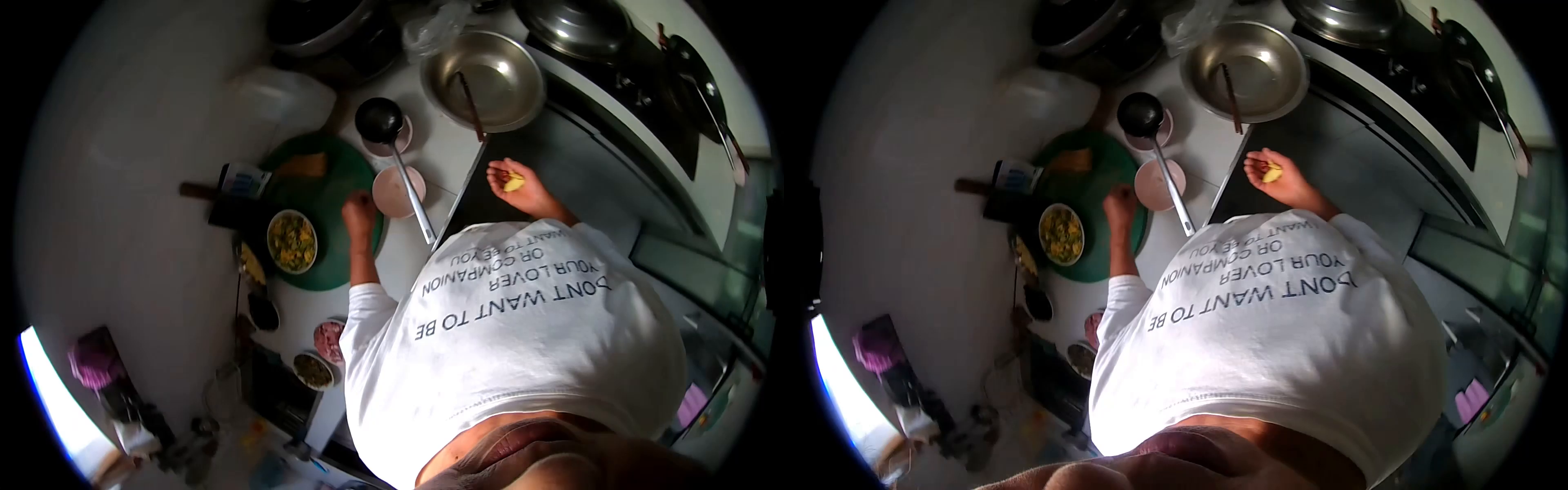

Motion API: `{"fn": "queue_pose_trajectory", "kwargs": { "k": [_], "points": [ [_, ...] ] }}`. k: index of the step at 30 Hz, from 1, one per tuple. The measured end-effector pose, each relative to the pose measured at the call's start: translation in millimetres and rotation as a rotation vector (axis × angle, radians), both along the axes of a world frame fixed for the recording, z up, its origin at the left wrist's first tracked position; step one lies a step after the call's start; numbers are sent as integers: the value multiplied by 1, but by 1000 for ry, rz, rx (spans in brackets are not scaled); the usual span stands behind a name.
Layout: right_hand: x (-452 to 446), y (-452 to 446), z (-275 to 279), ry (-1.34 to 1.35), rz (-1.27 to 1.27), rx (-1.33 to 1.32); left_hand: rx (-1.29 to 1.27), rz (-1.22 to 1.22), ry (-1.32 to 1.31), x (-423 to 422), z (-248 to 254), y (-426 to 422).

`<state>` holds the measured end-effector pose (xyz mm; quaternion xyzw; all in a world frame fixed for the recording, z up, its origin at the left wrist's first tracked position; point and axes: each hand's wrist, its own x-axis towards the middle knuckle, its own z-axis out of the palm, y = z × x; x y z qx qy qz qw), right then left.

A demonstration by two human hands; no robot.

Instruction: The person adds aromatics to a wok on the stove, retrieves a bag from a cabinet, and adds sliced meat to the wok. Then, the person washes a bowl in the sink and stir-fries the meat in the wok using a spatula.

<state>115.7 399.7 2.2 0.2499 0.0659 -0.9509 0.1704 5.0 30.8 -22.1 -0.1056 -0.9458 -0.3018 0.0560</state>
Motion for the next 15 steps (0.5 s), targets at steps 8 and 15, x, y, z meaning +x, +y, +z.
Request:
{"fn": "queue_pose_trajectory", "kwargs": {
  "k": [8, 15],
  "points": [
    [15, 64, 9, -24, 96, 148, -189, 34, -61, -4, -15, 81],
    [10, 94, 8, -4, 55, 184, -289, -48, -81, -17, -65, 69]
  ]
}}
